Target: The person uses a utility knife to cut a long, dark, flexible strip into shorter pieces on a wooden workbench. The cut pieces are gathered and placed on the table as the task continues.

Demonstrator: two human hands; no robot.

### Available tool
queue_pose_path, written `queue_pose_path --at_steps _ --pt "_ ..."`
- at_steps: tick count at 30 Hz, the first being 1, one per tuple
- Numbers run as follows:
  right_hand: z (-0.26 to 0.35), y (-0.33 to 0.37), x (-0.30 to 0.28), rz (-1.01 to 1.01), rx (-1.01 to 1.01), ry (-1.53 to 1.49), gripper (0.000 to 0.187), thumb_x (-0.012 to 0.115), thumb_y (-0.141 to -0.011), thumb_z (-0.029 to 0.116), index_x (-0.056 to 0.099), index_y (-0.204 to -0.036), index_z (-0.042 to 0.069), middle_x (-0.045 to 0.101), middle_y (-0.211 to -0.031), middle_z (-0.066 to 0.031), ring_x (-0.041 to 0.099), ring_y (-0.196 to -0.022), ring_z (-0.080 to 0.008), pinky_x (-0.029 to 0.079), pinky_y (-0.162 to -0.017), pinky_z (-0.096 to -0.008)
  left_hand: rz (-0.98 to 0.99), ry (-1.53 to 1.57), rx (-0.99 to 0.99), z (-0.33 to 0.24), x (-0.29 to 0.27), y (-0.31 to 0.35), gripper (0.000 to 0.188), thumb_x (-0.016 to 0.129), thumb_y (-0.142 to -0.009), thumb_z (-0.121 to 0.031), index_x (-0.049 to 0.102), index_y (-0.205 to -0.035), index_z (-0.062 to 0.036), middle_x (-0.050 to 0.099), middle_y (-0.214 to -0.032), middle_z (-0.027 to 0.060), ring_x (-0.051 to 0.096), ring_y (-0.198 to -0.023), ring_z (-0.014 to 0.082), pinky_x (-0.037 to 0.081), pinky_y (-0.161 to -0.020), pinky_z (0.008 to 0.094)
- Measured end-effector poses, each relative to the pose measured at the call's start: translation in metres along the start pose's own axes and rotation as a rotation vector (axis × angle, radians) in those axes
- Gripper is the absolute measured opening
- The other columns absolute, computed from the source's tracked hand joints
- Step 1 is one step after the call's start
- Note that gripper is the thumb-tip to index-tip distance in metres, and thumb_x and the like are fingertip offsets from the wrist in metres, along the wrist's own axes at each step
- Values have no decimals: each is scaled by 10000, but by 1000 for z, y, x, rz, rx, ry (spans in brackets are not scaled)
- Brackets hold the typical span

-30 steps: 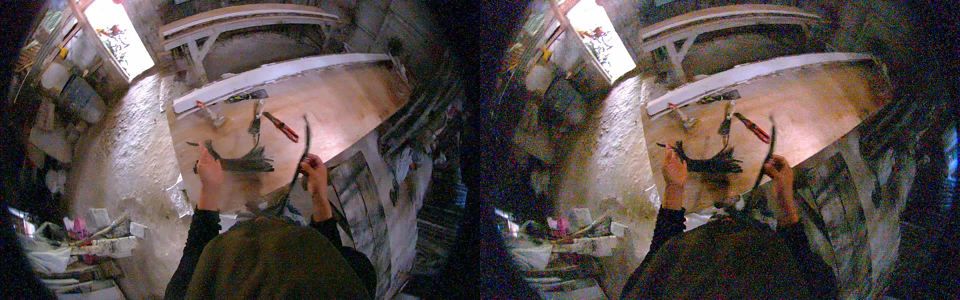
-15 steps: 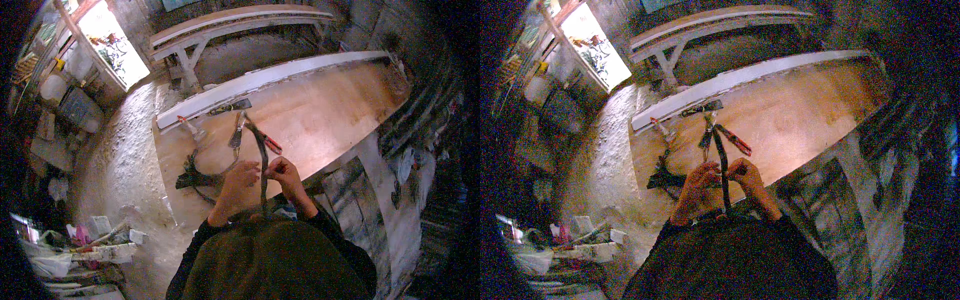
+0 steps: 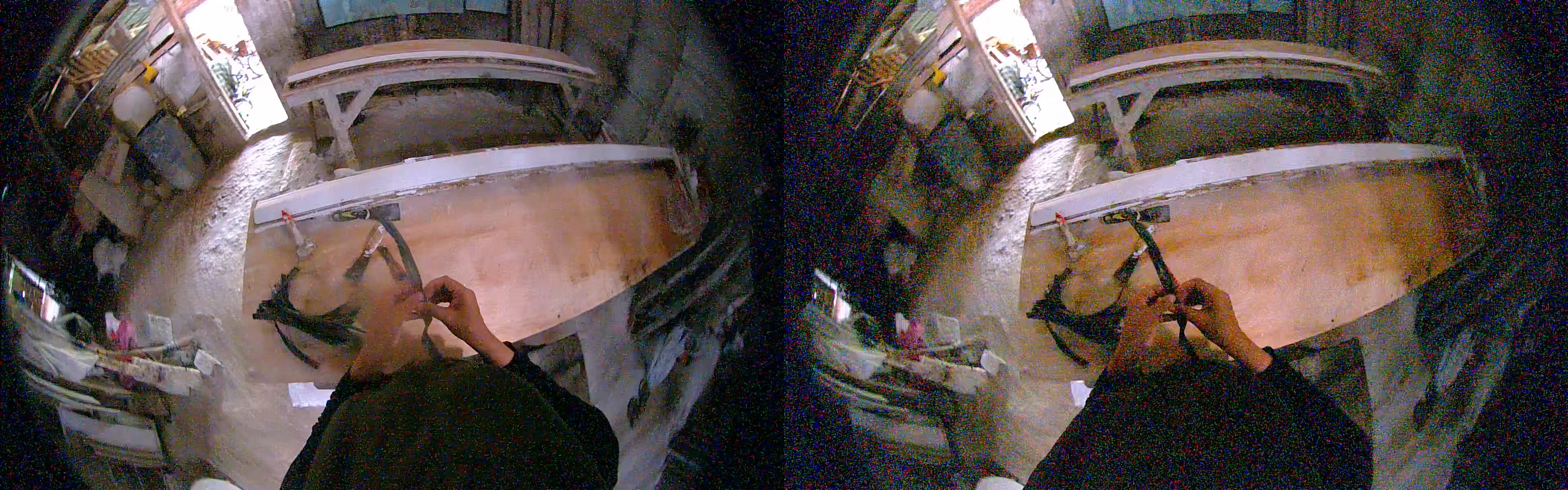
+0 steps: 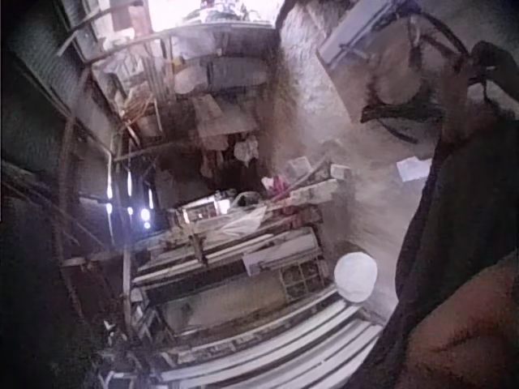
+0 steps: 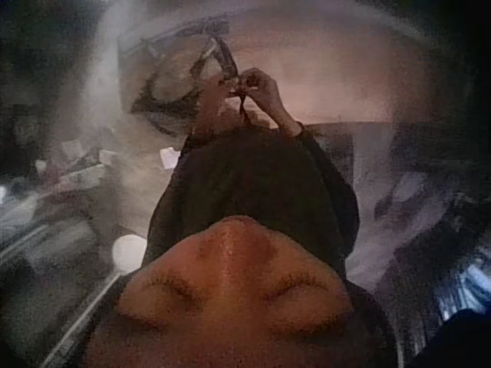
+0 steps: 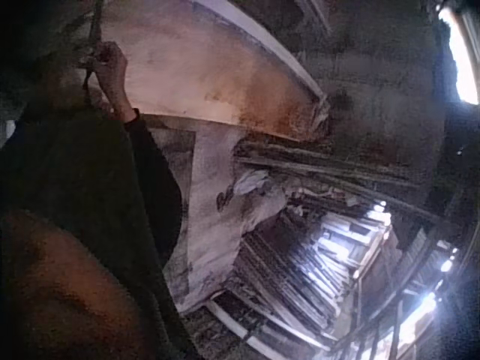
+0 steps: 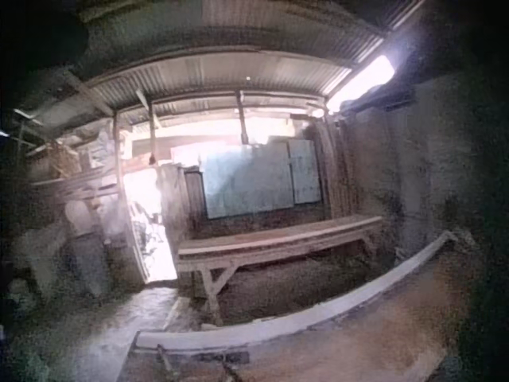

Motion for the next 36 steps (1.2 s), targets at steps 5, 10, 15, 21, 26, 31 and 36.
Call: queue_pose_path --at_steps 5,10,15,21,26,31,36 --pt "-22 -1 -28 23 83 -69 135 622 -730 79 562 -835 19 586 -768 -27 548 -718 -105 465 -664 -241 -80 -46 -39 -4 27 3 165 565 -777 -120 541 -894 -7 577 -814 69 571 -736 180 498 -638 297" --pt "-45 -7 -43 141 191 -108 142 604 -763 160 578 -784 22 588 -769 -26 553 -716 -120 460 -680 -256 -86 -91 -2 -3 33 -4 151 584 -759 -122 544 -863 -21 565 -759 47 545 -659 144 451 -560 252" --pt "-36 -8 -49 189 310 -390 115 590 -771 141 559 -792 31 579 -764 -34 544 -722 -117 441 -676 -261 -78 -134 -50 9 32 -16 151 550 -775 -79 542 -906 -5 576 -818 66 553 -745 155 473 -651 277" --pt "-43 -9 -58 192 283 -334 74 571 -781 109 543 -799 43 562 -764 -25 533 -736 -106 427 -684 -248 -62 -368 137 -4 45 -21 123 569 -749 -83 538 -846 -13 568 -796 57 537 -713 150 448 -631 279" --pt "-40 -12 -54 172 190 -368 86 578 -753 37 522 -818 44 550 -770 -16 524 -716 -94 430 -684 -246 -95 -450 91 5 41 -25 125 580 -745 -107 529 -824 -25 555 -766 43 523 -699 146 433 -633 283" --pt "-27 -16 -51 156 88 -191 175 585 -713 -43 484 -820 52 513 -741 3 515 -715 -81 435 -650 -217 -132 -277 108 2 37 -25 115 589 -765 -153 540 -790 -52 543 -749 19 500 -665 115 423 -593 262" --pt "-26 -18 -49 140 89 -62 182 586 -716 -44 461 -806 52 496 -757 7 502 -708 -72 437 -633 -211 -209 -125 -34 4 36 -17 139 545 -787 -145 495 -866 -41 505 -751 32 485 -675 123 408 -575 261"
Point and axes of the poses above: each hand's wrist, its own y-axis away from the middle knuckle, its own x-axis out of the palm, z = x × y, the point moved 7 cm from there along -y, towards the middle knuckle
